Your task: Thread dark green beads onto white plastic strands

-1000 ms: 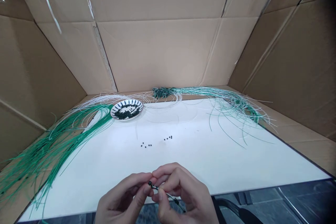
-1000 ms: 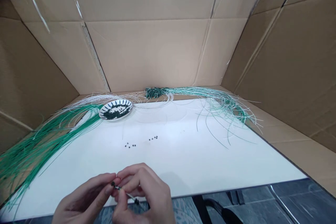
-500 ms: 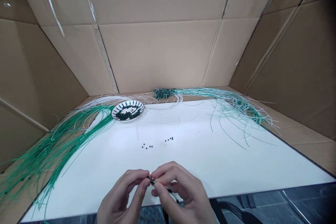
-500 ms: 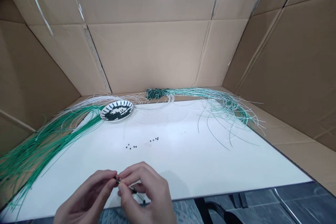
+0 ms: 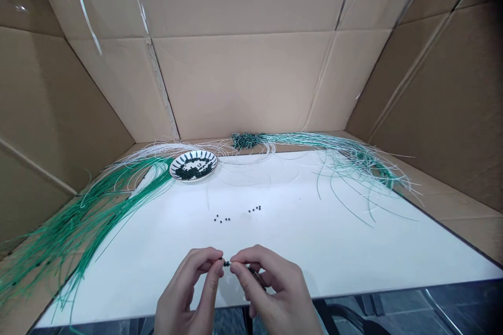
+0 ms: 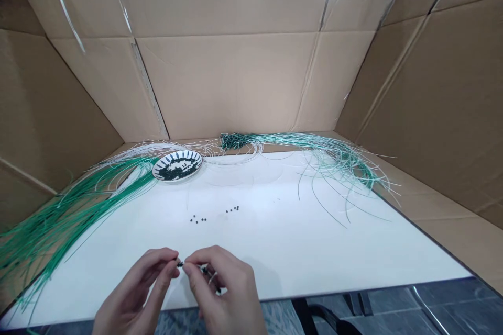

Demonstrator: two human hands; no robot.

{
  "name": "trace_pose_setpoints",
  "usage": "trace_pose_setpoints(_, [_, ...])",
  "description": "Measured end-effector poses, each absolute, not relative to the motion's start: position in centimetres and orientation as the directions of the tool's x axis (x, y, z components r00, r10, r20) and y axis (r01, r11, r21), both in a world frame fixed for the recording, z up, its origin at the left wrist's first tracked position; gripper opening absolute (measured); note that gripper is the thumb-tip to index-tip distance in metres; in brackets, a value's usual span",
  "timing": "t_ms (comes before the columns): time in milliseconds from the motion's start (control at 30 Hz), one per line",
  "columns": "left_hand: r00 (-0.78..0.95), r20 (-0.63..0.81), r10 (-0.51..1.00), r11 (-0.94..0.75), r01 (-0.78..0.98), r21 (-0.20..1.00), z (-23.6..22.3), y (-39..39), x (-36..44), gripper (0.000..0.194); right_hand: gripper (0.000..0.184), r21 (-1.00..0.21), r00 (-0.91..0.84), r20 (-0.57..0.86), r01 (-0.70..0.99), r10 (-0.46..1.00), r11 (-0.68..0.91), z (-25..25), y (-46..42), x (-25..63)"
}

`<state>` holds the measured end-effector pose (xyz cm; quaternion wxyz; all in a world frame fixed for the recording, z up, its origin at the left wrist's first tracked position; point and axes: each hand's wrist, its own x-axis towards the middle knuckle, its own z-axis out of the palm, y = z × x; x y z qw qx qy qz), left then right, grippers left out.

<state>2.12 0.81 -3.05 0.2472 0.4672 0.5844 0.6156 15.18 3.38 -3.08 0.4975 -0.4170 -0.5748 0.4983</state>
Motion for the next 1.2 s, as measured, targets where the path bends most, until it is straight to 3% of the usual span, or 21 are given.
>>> trace_pose_setpoints(133, [-0.368, 0.485, 0.793, -0.285, 0.480, 0.830, -3.9, 1.0, 2.0, 0.013, 0.017, -0.971, -0.157, 0.222, 0.058, 0.962, 0.234, -3.6, 3.6, 15.4])
trace_pose_setpoints(333, [-0.256, 0.563, 0.786, -0.359, 0.553, 0.752, -4.2, 1.1, 2.3, 0.020, 0.013, -0.978, -0.119, 0.180, 0.080, 0.976, 0.190, -3.2, 3.5, 15.1])
trace_pose_setpoints(700, [-0.263, 0.540, 0.799, -0.348, 0.529, 0.774, -4.3, 1.1, 1.9, 0.019, 0.011, -0.993, -0.200, 0.112, 0.020, 0.973, 0.118, -2.9, 3.7, 14.5])
trace_pose_setpoints(900, [-0.264, 0.518, 0.814, -0.343, 0.501, 0.794, -4.0, 0.9, 2.3, 0.022, 0.013, -0.997, -0.207, 0.003, -0.075, 0.978, -0.013, -2.1, 3.5, 14.6])
trace_pose_setpoints(1200, [-0.340, 0.410, 0.846, -0.280, 0.372, 0.885, -3.3, 0.7, 1.8, 0.009, 0.019, -0.989, -0.207, -0.006, -0.142, 0.978, -0.036, -2.4, 3.2, 14.5])
